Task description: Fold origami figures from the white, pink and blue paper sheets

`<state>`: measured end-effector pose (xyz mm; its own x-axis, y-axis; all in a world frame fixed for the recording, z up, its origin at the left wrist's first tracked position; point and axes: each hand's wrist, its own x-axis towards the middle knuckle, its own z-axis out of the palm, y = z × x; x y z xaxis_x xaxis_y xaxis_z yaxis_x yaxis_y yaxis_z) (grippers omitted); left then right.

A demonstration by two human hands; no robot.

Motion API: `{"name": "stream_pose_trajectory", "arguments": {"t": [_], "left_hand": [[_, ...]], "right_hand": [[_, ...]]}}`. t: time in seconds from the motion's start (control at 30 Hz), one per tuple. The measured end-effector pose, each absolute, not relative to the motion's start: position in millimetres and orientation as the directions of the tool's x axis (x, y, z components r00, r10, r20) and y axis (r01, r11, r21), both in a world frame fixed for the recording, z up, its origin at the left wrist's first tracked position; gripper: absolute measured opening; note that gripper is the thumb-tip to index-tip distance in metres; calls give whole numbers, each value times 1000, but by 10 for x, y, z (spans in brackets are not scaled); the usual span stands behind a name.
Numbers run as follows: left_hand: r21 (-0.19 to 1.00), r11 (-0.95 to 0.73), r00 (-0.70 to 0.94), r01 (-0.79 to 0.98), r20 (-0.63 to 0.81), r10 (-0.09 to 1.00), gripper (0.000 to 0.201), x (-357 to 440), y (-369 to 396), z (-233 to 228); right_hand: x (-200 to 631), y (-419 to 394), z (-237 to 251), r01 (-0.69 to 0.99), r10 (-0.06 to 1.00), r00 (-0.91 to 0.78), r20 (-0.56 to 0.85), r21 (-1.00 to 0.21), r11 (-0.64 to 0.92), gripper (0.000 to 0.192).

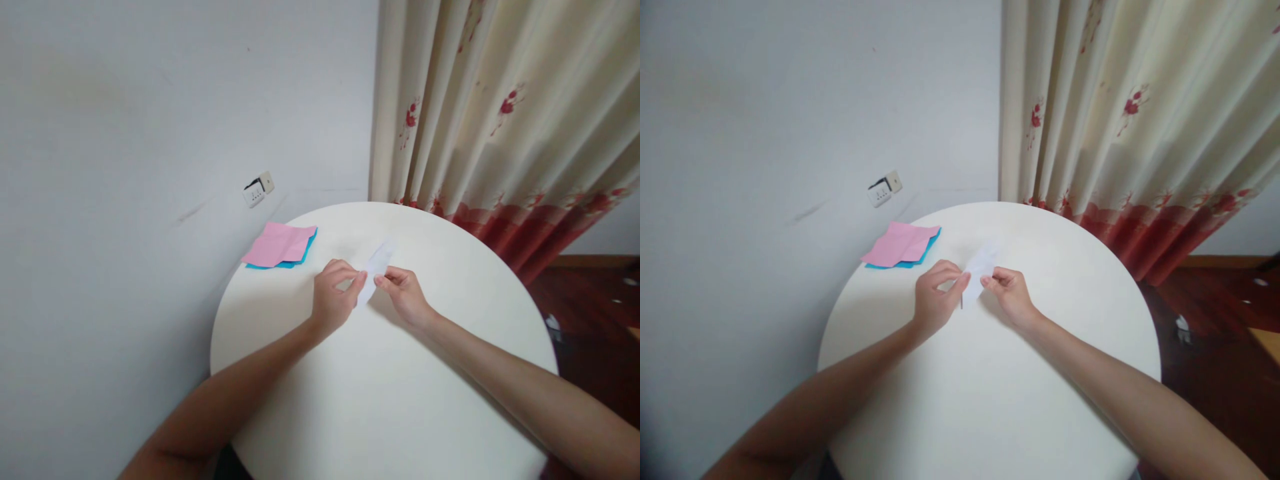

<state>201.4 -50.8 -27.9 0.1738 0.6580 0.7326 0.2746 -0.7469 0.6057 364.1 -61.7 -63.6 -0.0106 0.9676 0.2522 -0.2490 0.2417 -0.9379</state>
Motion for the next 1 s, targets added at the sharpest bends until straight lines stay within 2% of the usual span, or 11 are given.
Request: {"name": "stream_pose_trajectory", "arguments": {"t": [0.07, 0.17, 0.27, 0.37, 0.63, 0.83, 1.0], "left_hand": [[742, -624, 160, 245, 604, 781, 34, 2010, -406, -345], [872, -447, 193, 198, 413, 890, 37, 2007, -273, -465], [951, -281, 298, 132, 232, 926, 35, 2009, -209, -564], [976, -175, 340, 131, 122, 932, 37, 2014, -200, -614], [987, -129, 347, 96, 89, 934, 38, 2038, -217, -648], [998, -59, 327, 31, 46, 944, 39, 2070, -214, -692], [1000, -12, 287, 14, 7, 958, 40, 2059, -158, -743]], "right_hand": [[3675, -577, -643, -200, 977, 34, 209, -957, 212, 33], [3734, -525, -643, -117, 986, 67, 155, -980, 162, 36], [3771, -502, -634, -53, 990, 66, 125, -990, 129, 34], [3769, -500, -632, -35, 991, 59, 120, -992, 122, 31], [3757, -508, -655, -22, 995, 8, 98, -995, 98, 30], [3803, -479, -674, -52, 1000, 2, 16, -999, 16, 32], [3930, -361, -728, 15, 999, 18, 31, -999, 31, 30]]}}
